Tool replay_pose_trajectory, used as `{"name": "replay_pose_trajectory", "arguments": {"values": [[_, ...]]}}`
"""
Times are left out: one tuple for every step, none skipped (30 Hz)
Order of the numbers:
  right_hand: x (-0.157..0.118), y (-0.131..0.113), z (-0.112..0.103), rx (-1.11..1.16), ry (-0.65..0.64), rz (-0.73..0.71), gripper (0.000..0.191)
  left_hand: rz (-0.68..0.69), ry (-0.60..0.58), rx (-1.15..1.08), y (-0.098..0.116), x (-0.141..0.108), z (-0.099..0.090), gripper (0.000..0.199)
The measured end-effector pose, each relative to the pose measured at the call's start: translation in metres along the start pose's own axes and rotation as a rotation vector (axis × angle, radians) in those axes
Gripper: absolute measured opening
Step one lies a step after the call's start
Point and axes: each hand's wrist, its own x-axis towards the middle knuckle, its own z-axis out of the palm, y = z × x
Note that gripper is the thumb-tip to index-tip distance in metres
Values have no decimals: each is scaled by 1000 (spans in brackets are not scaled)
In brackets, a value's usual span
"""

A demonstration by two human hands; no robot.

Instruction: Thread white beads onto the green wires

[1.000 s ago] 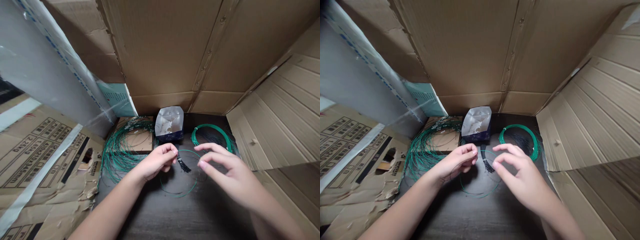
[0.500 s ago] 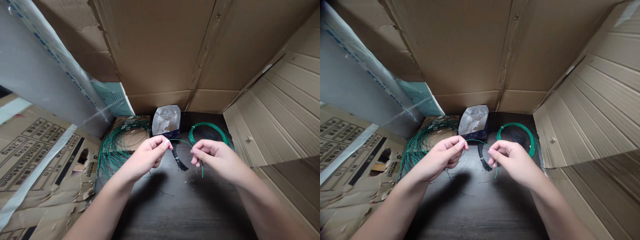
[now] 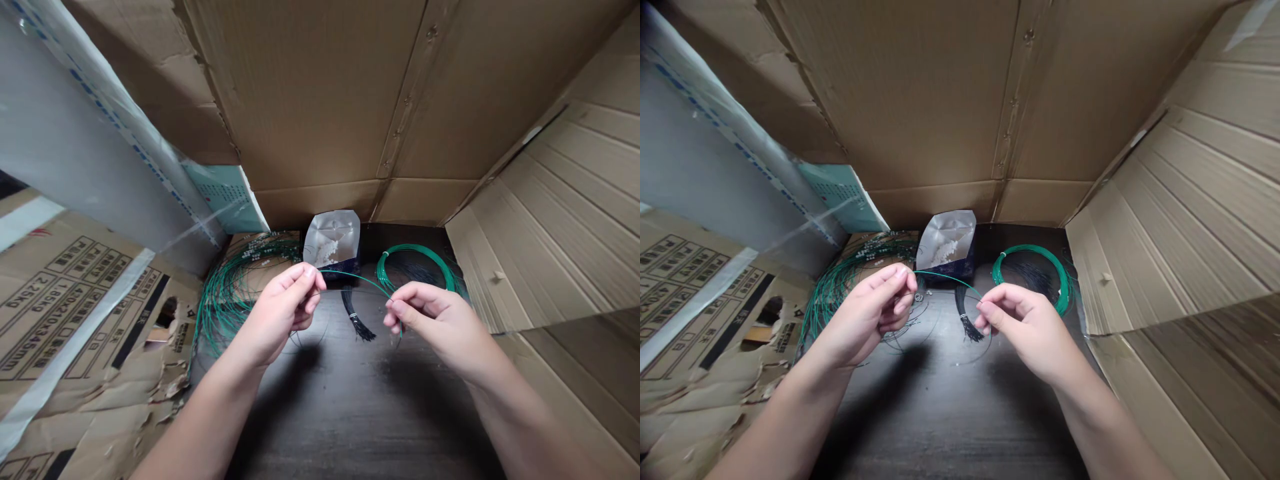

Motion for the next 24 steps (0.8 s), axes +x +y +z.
{"name": "replay_pose_trajectory", "arguments": {"values": [[0, 2, 0, -26, 23, -10, 33, 3, -12, 65, 0, -1, 1, 35], [0, 3, 1, -59, 41, -21, 32, 9, -25, 139, 0, -2, 1, 36], [0, 3, 1, -94, 53, -30, 32, 17, -40, 216, 0, -3, 2, 37], [0, 4, 2, -127, 58, -36, 31, 24, -55, 287, 0, -4, 3, 38], [1, 3, 2, -156, 57, -37, 30, 29, -69, 346, 0, -5, 4, 39], [1, 3, 3, -179, 51, -34, 30, 30, -81, 387, 0, -5, 5, 40], [1, 2, 4, -200, 38, -27, 30, 26, -94, 410, 0, -5, 5, 40], [2, 1, 5, -212, 20, -19, 30, 21, -104, 417, 0, -5, 6, 41], [2, 0, 6, -210, 2, -12, 30, 18, -110, 416, -1, -5, 7, 41], [2, -1, 7, -197, -12, -4, 30, 20, -115, 414, -1, -4, 8, 41], [2, -1, 8, -173, -21, 8, 31, 27, -117, 417, -1, -4, 8, 41], [3, -1, 9, -144, -27, 22, 31, 39, -114, 427, -1, -3, 9, 41], [3, -1, 10, -114, -27, 35, 31, 53, -105, 445, -1, -2, 10, 41], [3, 0, 11, -92, -23, 46, 31, 67, -93, 470, 0, -1, 10, 40], [3, 1, 12, -84, -18, 53, 31, 81, -77, 496, 0, 0, 11, 39], [3, 1, 12, -86, -15, 55, 32, 92, -61, 523, 1, 1, 12, 39], [3, 2, 12, -93, -13, 54, 32, 104, -46, 550, 1, 2, 12, 38], [4, 2, 12, -102, -15, 52, 33, 116, -34, 577, 2, 2, 13, 37], [4, 2, 12, -110, -22, 54, 34, 128, -25, 601, 3, 3, 13, 37], [4, 2, 12, -120, -34, 58, 34, 142, -18, 621, 4, 3, 13, 37], [3, 2, 11, -131, -48, 64, 34, 154, -13, 638, 5, 3, 13, 37], [3, 1, 10, -148, -64, 71, 34, 162, -19, 651, 6, 3, 13, 36], [2, 1, 8, -170, -83, 81, 35, 160, -31, 660, 8, 3, 11, 36], [0, 0, 5, -196, -98, 96, 35, 145, -52, 667, 10, 2, 9, 36]]}}
